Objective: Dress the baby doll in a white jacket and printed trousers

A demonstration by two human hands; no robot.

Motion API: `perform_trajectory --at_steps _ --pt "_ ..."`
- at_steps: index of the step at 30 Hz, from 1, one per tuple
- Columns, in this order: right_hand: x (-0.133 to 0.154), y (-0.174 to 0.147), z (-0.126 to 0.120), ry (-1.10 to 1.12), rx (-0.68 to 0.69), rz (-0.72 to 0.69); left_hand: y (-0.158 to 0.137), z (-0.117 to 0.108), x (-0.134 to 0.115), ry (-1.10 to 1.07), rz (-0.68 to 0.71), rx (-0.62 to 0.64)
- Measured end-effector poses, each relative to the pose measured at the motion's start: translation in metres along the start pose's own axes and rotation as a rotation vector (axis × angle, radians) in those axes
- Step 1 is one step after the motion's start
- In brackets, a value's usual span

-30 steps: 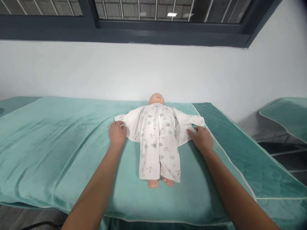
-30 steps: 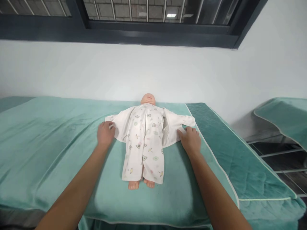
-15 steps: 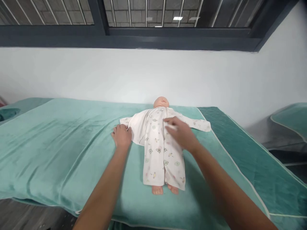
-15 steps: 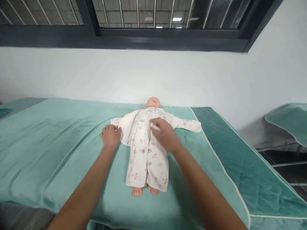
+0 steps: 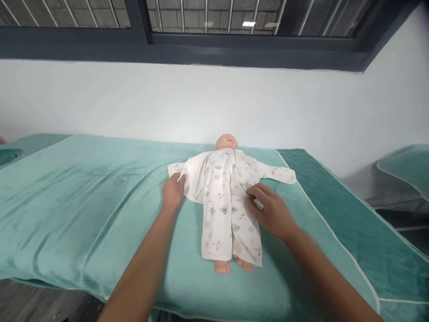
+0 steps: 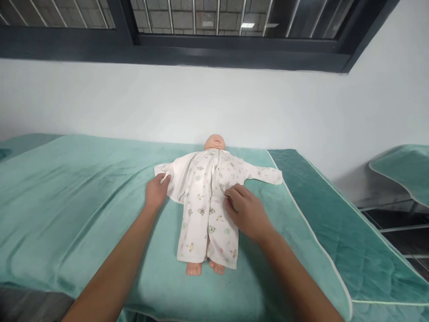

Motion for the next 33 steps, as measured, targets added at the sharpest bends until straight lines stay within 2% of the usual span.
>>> perform_trajectory --at_steps 3,5,8,11,14,17,19,22,24,25,26,29,30,33 --pt "-0.002 0.004 -0.009 0.123 0.131 0.014 -0.002 -0.003 -0.002 -0.092 0.008 0.012" --pt "-0.007 0.011 -0.013 0.248 0.110 0.113 -0.006 -0.007 -0.005 -0.239 0.026 0.012" --pt "-0.019 0.032 -0.011 0.367 -0.081 0.274 -0.013 -0.011 -0.013 -0.453 0.050 0.050" --pt "-0.035 0.067 0.002 0.417 -0.266 0.382 -0.014 -0.012 -0.031 -0.590 0.014 0.081" --pt "-0.053 0.106 0.021 0.436 -0.305 0.488 -0.012 -0.015 -0.064 -0.703 -0.038 0.105" --pt "-0.068 0.132 0.035 0.448 -0.279 0.560 -0.014 -0.023 -0.109 -0.767 0.123 0.118" --pt "-0.073 0.137 0.040 0.467 -0.249 0.570 -0.022 -0.028 -0.134 -0.642 0.272 0.144" --pt "-0.076 0.134 0.041 0.502 -0.227 0.576 -0.040 -0.029 -0.158 -0.366 0.588 0.425" --pt "-0.076 0.132 0.041 0.521 -0.232 0.582 -0.046 -0.027 -0.161 -0.285 0.681 0.566" --pt "-0.075 0.132 0.041 0.524 -0.233 0.587 -0.045 -0.027 -0.160 -0.292 0.661 0.559" --pt "-0.075 0.132 0.041 0.525 -0.231 0.591 -0.040 -0.027 -0.158 -0.316 0.609 0.493" --pt "-0.074 0.133 0.041 0.512 -0.195 0.612 -0.010 -0.022 -0.151 -0.348 0.431 0.186" --pt "-0.074 0.134 0.042 0.504 -0.181 0.615 0.003 -0.017 -0.152 -0.328 0.404 0.137" --pt "-0.074 0.134 0.042 0.463 -0.157 0.615 0.038 0.003 -0.161 -0.258 0.395 0.152"
Point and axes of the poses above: each hand's wrist, its own y-axis towards the middle knuckle, its own z-axis out of the palm, x = y × z, the point moved 2 cm from there along y, towards the middle knuckle, and after that the axes turned 2 degrees about y, right-handed, at the moved point
